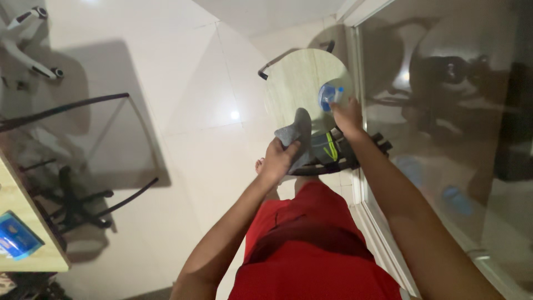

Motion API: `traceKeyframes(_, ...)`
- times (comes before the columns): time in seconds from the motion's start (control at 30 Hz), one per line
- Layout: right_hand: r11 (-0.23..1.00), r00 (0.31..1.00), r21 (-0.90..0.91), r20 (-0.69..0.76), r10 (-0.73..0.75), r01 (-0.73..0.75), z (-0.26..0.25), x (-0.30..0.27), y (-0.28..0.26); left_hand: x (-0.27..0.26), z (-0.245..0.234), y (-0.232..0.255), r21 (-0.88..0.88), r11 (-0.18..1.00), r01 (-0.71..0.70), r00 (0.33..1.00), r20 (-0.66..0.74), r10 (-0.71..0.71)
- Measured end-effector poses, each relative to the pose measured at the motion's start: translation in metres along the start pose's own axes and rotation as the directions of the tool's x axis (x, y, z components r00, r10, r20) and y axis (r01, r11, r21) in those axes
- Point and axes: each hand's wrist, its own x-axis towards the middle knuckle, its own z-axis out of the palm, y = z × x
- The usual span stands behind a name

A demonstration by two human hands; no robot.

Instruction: The person wipes the glass panes and frame of a white door using a cloth and a spray bottle, moving the cloth across different sections of the glass.

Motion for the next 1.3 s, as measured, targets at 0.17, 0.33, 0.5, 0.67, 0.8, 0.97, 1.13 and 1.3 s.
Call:
traceKeyframes(0.17,0.981,0.998,-0.192,0.054,0.029,-0.018,0.019,0.021,0.007,0.011,0.014,0.001,-0.004,1.000,0.021,1.000,-0.021,-0.021)
traceKeyframes(0.33,0.954,0.993,-0.299,0.113,0.040,-0.005,0.025,0.027,0.020,0.019,0.021,-0.001,0.029,0.997,0.067,0.997,-0.032,-0.066)
traceKeyframes(0.5,0.974,0.992,-0.220,0.118,-0.035,0.061,0.026,0.026,0.029,0.021,0.020,-0.002,0.015,1.000,0.026,0.999,-0.041,-0.026)
traceKeyframes(0.67,0.976,0.991,-0.173,0.047,-0.127,0.134,0.020,0.018,0.023,0.016,0.015,-0.010,0.068,0.990,0.122,0.992,-0.029,-0.120)
traceKeyframes(0.8,0.993,0.996,-0.094,0.059,-0.068,0.073,0.008,-0.001,0.004,0.010,0.011,-0.017,-0.054,0.999,-0.003,0.999,-0.037,0.001)
traceKeyframes(0.97,0.986,0.988,-0.058,-0.005,-0.156,0.156,-0.024,-0.043,-0.041,0.007,0.009,-0.013,0.053,0.995,0.080,0.993,-0.089,-0.075)
traceKeyframes(1.13,0.961,0.972,-0.148,0.055,-0.227,0.233,-0.072,-0.098,-0.098,0.006,0.005,-0.017,-0.083,0.989,0.124,0.985,-0.106,-0.133)
traceKeyframes(1.3,0.859,0.859,-0.040,-0.025,-0.511,0.510,-0.126,-0.161,-0.160,0.007,-0.003,-0.013,-0.324,0.945,-0.043,0.994,-0.113,0.007)
